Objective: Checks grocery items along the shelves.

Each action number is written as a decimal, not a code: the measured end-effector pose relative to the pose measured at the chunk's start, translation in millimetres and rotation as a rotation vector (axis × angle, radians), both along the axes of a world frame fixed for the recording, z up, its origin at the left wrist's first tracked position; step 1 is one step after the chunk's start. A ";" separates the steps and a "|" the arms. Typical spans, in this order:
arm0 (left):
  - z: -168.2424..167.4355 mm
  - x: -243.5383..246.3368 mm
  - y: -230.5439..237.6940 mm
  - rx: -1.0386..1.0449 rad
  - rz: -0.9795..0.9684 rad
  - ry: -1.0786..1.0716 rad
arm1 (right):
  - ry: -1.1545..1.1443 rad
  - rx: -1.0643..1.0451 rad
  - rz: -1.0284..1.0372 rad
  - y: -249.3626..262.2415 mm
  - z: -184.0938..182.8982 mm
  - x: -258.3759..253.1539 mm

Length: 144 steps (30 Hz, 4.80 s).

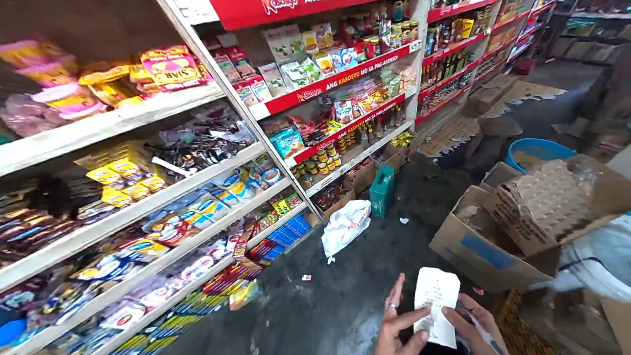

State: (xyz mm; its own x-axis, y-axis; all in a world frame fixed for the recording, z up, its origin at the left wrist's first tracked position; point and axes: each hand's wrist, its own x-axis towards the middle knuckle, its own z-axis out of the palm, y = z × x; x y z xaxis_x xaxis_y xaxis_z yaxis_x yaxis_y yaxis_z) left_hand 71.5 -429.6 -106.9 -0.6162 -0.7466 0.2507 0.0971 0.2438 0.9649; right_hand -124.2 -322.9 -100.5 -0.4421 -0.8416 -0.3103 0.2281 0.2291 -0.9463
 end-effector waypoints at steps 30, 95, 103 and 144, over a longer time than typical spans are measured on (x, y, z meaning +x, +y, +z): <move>-20.6 -359.0 -464.7 0.401 0.053 0.254 | 0.945 0.137 0.658 -480.4 -70.6 -373.6; 57.8 -711.1 -611.9 0.619 2.164 0.259 | 0.826 0.166 1.185 -1199.3 -146.6 -646.8; 35.7 -750.5 -661.3 0.525 2.212 0.310 | 0.656 0.226 1.215 -1225.4 -146.2 -637.7; 36.7 -829.7 -670.1 0.594 2.460 0.259 | 0.170 0.178 1.130 -1246.4 -159.1 -649.1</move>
